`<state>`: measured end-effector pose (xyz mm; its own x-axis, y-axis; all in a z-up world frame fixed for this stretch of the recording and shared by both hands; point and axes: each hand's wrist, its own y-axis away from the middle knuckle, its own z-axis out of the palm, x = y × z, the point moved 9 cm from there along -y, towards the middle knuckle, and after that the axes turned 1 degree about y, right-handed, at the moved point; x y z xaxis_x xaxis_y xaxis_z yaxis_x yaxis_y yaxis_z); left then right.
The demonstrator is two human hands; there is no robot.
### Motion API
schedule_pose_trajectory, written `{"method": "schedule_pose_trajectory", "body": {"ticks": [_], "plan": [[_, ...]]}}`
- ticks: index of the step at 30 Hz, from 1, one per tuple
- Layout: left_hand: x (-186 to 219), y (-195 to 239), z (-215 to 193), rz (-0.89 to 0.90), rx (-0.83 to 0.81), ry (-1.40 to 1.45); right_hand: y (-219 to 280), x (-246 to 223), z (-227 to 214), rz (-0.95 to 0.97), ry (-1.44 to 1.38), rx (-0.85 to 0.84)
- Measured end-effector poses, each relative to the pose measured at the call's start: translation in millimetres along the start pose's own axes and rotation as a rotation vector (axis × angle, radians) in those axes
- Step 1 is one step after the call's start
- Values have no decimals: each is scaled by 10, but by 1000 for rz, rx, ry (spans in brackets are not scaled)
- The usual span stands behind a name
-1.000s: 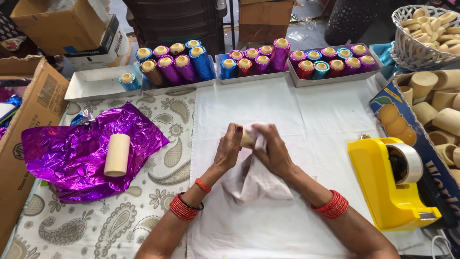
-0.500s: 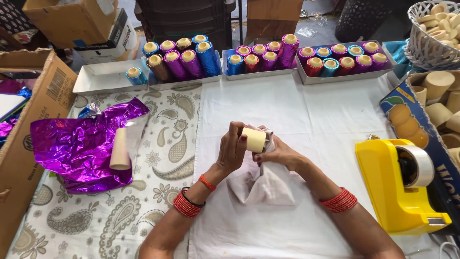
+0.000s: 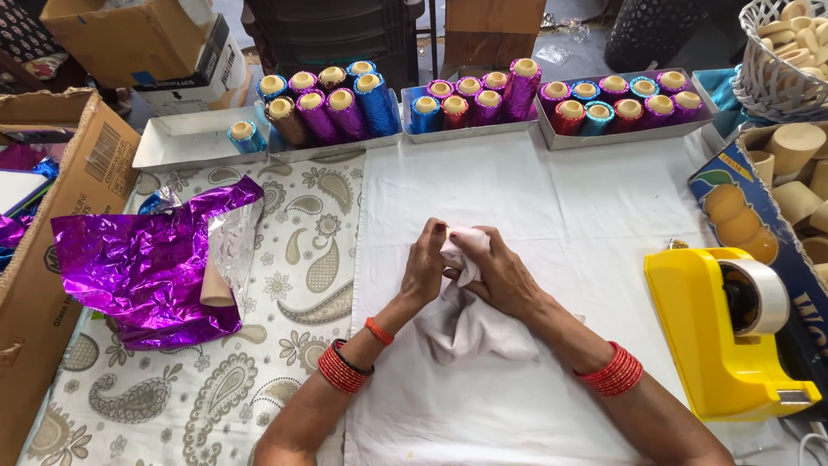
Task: Cleaning and wiping cylindrical bobbins with a cloth at a workstation.
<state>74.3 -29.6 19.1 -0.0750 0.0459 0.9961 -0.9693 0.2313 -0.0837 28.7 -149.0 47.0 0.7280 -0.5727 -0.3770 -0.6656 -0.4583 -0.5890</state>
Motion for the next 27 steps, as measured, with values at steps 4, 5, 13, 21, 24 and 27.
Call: {"method": "schedule_pose_trajectory", "body": {"ticks": [4, 5, 13, 21, 24, 27], "plan": [[107, 60, -71, 276, 64, -328, -13, 200, 102, 293, -380, -47], [220, 100, -53, 392, 68, -385, 61, 382, 259, 428, -565, -93], [445, 163, 51, 585, -21, -484, 381, 602, 617, 1156, -1146, -244], [13, -60, -112, 135, 47, -208, -81, -48, -44, 129, 2, -24], [-152, -47, -141, 252, 91, -377, -20, 97, 1, 268, -146, -66], [242, 115, -84, 447, 114, -397, 55, 329, 138, 600, -574, -31]]}}
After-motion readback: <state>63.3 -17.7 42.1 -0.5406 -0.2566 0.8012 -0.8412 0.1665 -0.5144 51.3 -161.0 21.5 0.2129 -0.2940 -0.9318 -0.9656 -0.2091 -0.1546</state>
